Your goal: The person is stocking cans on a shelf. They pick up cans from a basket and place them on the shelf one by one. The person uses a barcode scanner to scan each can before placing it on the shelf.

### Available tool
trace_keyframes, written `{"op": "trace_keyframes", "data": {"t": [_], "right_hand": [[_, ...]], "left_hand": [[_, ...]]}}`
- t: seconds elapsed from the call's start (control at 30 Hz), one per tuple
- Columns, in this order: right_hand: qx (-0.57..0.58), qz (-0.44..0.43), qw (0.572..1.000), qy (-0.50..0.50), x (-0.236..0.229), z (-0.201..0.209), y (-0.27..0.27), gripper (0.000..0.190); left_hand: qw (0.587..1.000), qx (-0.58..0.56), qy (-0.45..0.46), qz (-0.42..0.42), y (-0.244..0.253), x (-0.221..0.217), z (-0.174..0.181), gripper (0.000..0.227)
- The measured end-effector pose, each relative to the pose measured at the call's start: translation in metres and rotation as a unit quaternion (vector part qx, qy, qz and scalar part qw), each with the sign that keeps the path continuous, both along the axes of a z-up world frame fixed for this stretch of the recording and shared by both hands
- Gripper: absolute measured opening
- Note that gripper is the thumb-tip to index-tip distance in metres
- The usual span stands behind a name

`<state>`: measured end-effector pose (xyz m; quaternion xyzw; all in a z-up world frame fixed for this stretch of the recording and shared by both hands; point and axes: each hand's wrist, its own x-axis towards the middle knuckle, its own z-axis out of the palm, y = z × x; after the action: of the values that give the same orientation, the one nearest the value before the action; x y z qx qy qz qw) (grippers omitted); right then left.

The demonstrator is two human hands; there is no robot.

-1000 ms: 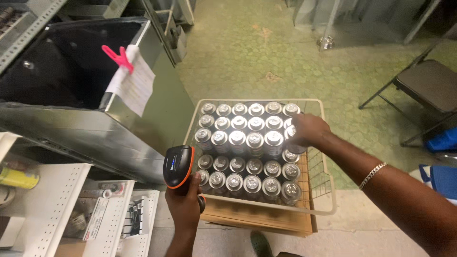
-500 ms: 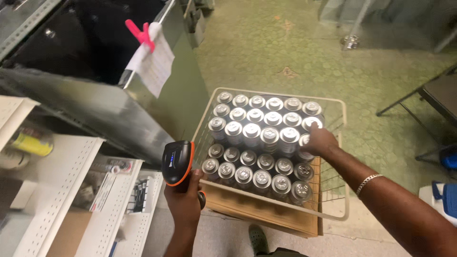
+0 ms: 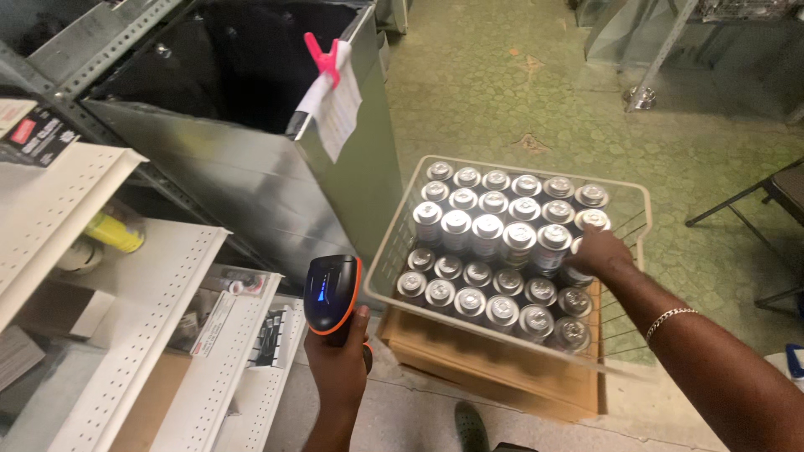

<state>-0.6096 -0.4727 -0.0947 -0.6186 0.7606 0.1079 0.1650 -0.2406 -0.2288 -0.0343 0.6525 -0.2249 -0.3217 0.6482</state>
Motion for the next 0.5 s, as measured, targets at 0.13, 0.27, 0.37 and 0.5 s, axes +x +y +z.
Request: {"op": "trace_keyframes", "data": {"t": [0.13,0.27,0.37,0.5], "right_hand": [[-0.060,-0.020,0.998,0.013,-0.012,-0.042,-0.009,0.102],[-0.104,-0.066,0.992,0.010,0.047,0.001,0.017,0.074],[-0.258,0.006,0.966,0.019,0.095,0.002,0.009,0.059],[-0.422,0.178,0.877,-0.146,0.221,0.025,0.008,0.043]], "left_hand": [[1.000,0.000,-0.025,0.004,0.022,0.036,-0.004,0.013],[0.997,0.024,0.068,0.023,0.053,0.079,0.024,0.016],[0.997,0.015,0.048,0.056,0.083,0.122,0.035,0.017],[0.991,0.012,-0.002,0.131,0.130,0.187,0.039,0.017]]}}
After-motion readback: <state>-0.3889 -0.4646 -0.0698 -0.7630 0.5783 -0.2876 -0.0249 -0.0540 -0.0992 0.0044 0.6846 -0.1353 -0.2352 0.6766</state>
